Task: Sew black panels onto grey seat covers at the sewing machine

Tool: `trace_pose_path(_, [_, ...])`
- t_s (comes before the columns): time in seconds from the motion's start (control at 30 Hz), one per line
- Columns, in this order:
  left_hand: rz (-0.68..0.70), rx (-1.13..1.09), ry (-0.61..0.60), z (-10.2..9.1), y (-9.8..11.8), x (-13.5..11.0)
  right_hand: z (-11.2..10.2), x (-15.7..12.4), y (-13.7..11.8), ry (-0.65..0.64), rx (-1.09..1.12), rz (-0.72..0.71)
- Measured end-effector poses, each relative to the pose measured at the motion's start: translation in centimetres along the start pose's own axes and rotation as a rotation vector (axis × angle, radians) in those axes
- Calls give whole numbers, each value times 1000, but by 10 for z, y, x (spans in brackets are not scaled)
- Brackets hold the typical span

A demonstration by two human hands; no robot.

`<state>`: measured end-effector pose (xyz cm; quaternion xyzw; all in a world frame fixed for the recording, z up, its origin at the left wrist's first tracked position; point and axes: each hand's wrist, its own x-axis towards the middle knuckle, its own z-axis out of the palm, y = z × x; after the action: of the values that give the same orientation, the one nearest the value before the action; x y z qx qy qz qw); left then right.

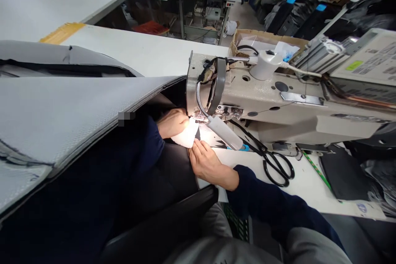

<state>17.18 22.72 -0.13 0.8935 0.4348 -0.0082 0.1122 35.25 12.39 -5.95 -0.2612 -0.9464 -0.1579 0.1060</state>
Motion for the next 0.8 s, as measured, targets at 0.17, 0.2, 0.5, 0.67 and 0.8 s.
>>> trace_pose_path(0.17, [-2, 35, 46, 9, -18, 4, 7, -1, 6, 6, 119, 13])
trace_pose_path(0.2, [-7, 48, 35, 13, -18, 5, 7, 0, 7, -1, 148, 24])
trace_pose_path(0.5, [-91, 173, 16, 18, -18, 24, 6, 5, 1, -81, 237, 87])
trace_pose_path(0.67, [-116, 165, 28, 20, -17, 23, 6, 2, 8, -74, 450, 74])
trace_pose_path(0.8, [-116, 125, 46, 21, -12, 22, 8, -1, 14, 10, 623, 49])
